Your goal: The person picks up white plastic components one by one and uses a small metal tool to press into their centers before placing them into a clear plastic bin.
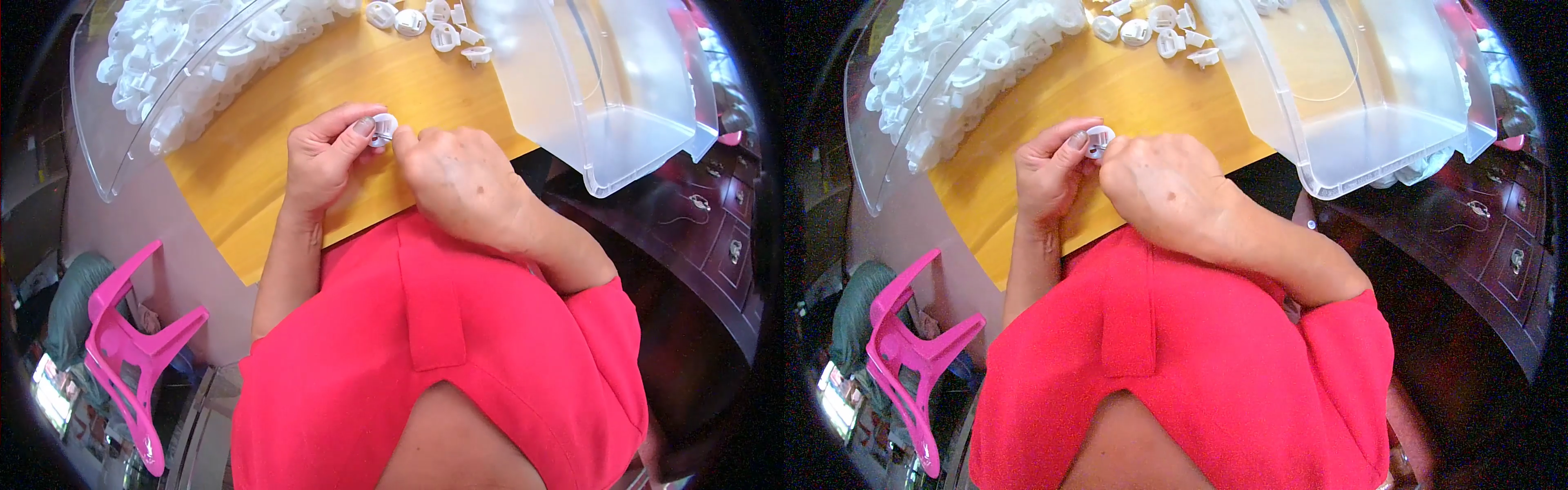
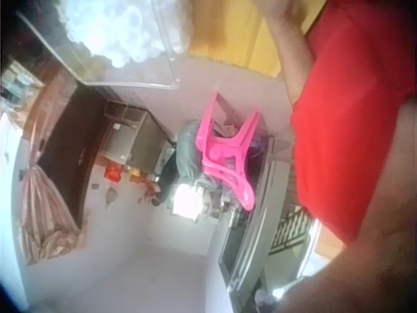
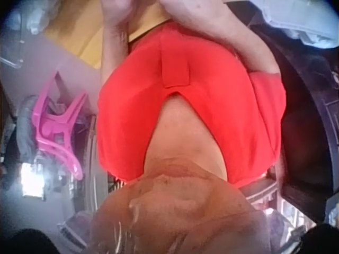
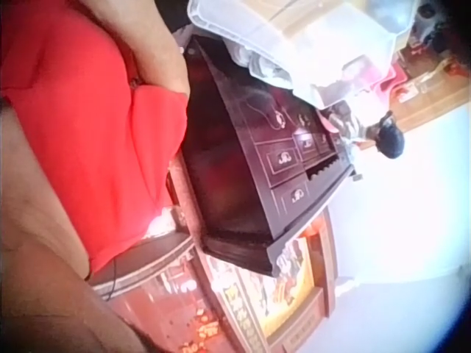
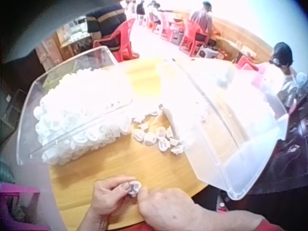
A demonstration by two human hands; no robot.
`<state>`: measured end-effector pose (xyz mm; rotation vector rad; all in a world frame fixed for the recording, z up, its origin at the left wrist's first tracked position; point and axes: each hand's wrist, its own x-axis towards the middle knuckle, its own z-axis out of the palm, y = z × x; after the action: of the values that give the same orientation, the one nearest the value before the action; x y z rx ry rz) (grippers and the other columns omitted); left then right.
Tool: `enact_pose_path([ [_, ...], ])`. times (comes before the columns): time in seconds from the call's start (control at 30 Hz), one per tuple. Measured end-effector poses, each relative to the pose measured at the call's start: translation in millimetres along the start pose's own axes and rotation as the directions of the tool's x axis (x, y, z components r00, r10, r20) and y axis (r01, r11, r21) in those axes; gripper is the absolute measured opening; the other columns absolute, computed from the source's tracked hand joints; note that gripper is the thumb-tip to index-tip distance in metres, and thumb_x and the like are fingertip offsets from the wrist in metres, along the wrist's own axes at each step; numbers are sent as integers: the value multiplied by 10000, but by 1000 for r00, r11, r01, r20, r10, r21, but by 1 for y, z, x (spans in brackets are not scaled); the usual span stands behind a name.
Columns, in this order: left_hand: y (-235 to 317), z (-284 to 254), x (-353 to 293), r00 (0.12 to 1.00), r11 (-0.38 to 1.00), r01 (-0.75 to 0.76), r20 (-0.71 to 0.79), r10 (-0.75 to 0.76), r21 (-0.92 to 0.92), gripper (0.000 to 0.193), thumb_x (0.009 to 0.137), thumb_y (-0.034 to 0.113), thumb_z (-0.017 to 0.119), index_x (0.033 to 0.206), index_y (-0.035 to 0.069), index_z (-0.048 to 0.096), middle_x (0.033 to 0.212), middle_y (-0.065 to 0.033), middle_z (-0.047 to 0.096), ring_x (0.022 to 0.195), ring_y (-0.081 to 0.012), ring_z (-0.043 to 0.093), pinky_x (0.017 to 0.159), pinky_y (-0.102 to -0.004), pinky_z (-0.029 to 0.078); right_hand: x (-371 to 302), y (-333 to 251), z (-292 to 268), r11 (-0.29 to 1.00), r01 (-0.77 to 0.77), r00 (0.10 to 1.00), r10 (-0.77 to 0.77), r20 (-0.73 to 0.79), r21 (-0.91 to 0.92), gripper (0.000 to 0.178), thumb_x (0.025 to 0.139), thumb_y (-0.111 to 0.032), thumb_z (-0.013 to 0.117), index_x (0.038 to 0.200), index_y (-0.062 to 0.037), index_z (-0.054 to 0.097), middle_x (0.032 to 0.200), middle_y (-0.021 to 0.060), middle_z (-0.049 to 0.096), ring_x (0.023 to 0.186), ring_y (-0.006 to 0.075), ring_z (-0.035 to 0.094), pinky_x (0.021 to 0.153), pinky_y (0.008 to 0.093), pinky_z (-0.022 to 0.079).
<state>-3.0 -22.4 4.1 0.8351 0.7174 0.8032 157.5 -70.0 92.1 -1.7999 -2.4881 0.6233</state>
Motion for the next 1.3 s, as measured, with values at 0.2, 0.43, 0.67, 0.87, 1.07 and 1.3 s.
enact_pose_path([
  [0.2, 2, 1, -2, 1000, 992, 14, -7, -13, 125, 164, 884, 43, 576, 1018, -18, 651, 876, -39, 645, 744, -75, 580, 642, -197, 476, 5, 15, -3, 991, 128, 991, -130, 40, 44, 170, 705, -38, 548, 853, 43, 528, 673, 186, 607, 609, 333, 617, 548, 415, 492],
  [0.43, -1, 2, -3, 998, 987, -53, 54, 45, 150, 140, 879, 36, 580, 981, -36, 645, 862, -39, 643, 752, -86, 583, 670, -202, 479, 1, 15, -2, 966, 241, 970, -235, 71, -97, 117, 724, -51, 532, 812, 27, 531, 642, 155, 605, 584, 303, 620, 528, 390, 494],
  [0.67, 1, 5, -5, 1000, 986, -12, 22, 8, 167, 163, 890, 53, 570, 1010, -40, 630, 880, -74, 648, 742, -109, 595, 646, -213, 482, -3, 13, 4, 955, 241, 970, -237, 47, -175, 96, 736, -52, 527, 809, 11, 525, 661, 149, 611, 593, 290, 624, 520, 379, 495],
  [0.87, 4, -10, 0, 999, 973, 5, 48, 6, -232, 254, 914, 140, 552, 1085, -44, 588, 914, -139, 647, 714, -184, 618, 568, -242, 463, -12, 19, 18, 968, 65, 963, 3, -268, 244, 88, 772, -52, 517, 837, 6, 513, 682, 191, 598, 645, 392, 602, 589, 468, 489],
  [1.07, 36, 9, -16, 974, 973, -227, -5, 228, -46, 210, 894, 74, 563, 1068, -40, 592, 942, -139, 647, 770, -189, 626, 651, -265, 501, -26, 27, 25, 939, 56, 950, 54, -308, 338, 56, 782, -39, 524, 801, -2, 486, 661, 205, 572, 621, 404, 580, 552, 485, 468],
  [1.3, 170, -1, -5, 412, -20, -463, 236, 880, 886, 341, 812, -3, 650, 1144, -27, 577, 1130, -167, 600, 1039, -224, 566, 863, -298, 453, -31, 29, 40, 946, 23, 973, 53, -224, 324, 121, 782, -14, 560, 901, 7, 553, 699, 202, 586, 662, 379, 591, 571, 442, 478],
])
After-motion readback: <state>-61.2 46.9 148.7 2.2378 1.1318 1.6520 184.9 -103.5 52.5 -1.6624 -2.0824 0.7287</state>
